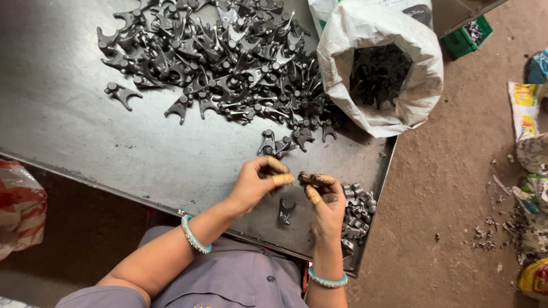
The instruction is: The person picks up small dark metal castings from a metal table, turns each one over in their hands, and places them into a white sack on the table. They occasionally gather scattered pieces from the table surface and continue sorting the pile piece by piece.
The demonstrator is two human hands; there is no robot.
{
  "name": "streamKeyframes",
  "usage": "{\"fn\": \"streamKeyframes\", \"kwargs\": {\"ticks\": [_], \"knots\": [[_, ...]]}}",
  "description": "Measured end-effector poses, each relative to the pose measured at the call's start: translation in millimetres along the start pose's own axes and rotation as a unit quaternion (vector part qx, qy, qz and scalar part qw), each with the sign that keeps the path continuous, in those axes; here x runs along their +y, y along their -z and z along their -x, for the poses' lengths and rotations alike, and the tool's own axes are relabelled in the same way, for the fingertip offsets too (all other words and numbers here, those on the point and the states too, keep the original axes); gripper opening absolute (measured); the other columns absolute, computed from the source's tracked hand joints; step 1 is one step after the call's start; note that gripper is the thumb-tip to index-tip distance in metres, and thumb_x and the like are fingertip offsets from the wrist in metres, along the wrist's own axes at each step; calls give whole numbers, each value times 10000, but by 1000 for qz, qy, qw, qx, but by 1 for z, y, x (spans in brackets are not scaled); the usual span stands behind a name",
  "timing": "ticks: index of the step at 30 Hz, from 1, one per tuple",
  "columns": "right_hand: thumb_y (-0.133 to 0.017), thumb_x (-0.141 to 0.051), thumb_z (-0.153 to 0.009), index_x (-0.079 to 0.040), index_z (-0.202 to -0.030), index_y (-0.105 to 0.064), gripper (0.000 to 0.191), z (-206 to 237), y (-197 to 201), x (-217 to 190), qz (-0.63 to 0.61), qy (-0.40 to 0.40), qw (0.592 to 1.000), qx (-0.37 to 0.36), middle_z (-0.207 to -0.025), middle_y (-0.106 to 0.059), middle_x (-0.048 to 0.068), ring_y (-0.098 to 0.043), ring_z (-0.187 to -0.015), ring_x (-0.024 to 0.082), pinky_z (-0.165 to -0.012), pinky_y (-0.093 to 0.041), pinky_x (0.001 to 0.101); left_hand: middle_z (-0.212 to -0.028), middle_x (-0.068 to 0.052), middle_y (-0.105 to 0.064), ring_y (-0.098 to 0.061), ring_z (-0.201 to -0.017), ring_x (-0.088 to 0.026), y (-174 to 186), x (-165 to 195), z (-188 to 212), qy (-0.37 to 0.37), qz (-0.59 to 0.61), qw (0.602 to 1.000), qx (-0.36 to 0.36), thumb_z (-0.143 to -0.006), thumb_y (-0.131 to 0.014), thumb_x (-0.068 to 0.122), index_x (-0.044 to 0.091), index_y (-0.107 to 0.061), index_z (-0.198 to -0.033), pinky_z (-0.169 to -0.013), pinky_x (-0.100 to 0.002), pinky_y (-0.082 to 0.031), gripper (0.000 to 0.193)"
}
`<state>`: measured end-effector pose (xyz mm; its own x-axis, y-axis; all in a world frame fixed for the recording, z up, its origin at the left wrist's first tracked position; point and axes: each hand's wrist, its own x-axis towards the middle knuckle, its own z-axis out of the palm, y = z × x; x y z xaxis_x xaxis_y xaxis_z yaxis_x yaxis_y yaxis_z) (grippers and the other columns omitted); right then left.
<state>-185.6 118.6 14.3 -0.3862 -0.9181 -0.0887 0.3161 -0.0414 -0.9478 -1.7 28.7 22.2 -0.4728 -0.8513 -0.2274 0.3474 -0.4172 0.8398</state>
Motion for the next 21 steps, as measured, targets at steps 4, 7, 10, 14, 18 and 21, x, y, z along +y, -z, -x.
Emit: {"fn": "streamKeyframes", "kwargs": {"ticks": [4,7,10,14,18,21], "knots": [[-804,-46,-801,-48,-1131,-689,349,19,-23,-40,455,39,889,-32,-1037,-719,117,-717,-943,239,-865,-576,332,-851,16,-714,-607,-731,-39,19,22,-9,-28,-29,998,52,-827,-842,59,30,-735,-939,-623,-197,-490,158],[-926,-224,-657,-53,-1072,-663,521,43,-43,-51,580,-33,814,-3,-979,-679,136,-684,-879,283,-776,-540,369,-860,29,-703,-596,-744,-31,27,30,-10,-42,-25,996,70,-837,-839,58,33,-729,-948,-629,-192,-481,158],[-950,-299,-600,-9,-1058,-645,622,63,-53,-38,669,-3,743,-11,-934,-636,183,-622,-844,362,-729,-503,445,-843,23,-697,-576,-714,-38,29,27,-12,-24,-15,997,73,-846,-827,65,38,-737,-974,-592,-197,-455,158],[-868,-206,-763,-68,-1004,-674,339,67,-42,-8,588,37,807,25,-909,-713,105,-663,-812,258,-727,-539,378,-866,21,-701,-603,-722,-46,27,19,-15,-1,4,996,85,-885,-779,129,58,-728,-1000,-580,-209,-490,145],[-798,-133,-868,-28,-1062,-659,260,31,-18,-3,213,-96,971,41,-909,-714,73,-647,-750,159,-658,-533,311,-865,5,-675,-613,-729,-71,23,12,-14,23,-28,995,89,-951,-747,226,46,-717,-1030,-566,-236,-508,199],[-724,-107,-909,-37,-1086,-691,193,13,-23,-14,32,-137,989,-39,-926,-703,72,-650,-754,134,-653,-532,291,-864,-13,-694,-674,-756,-106,20,10,-10,89,-16,992,83,-970,-674,301,62,-689,-1058,-571,-275,-554,256]]}}
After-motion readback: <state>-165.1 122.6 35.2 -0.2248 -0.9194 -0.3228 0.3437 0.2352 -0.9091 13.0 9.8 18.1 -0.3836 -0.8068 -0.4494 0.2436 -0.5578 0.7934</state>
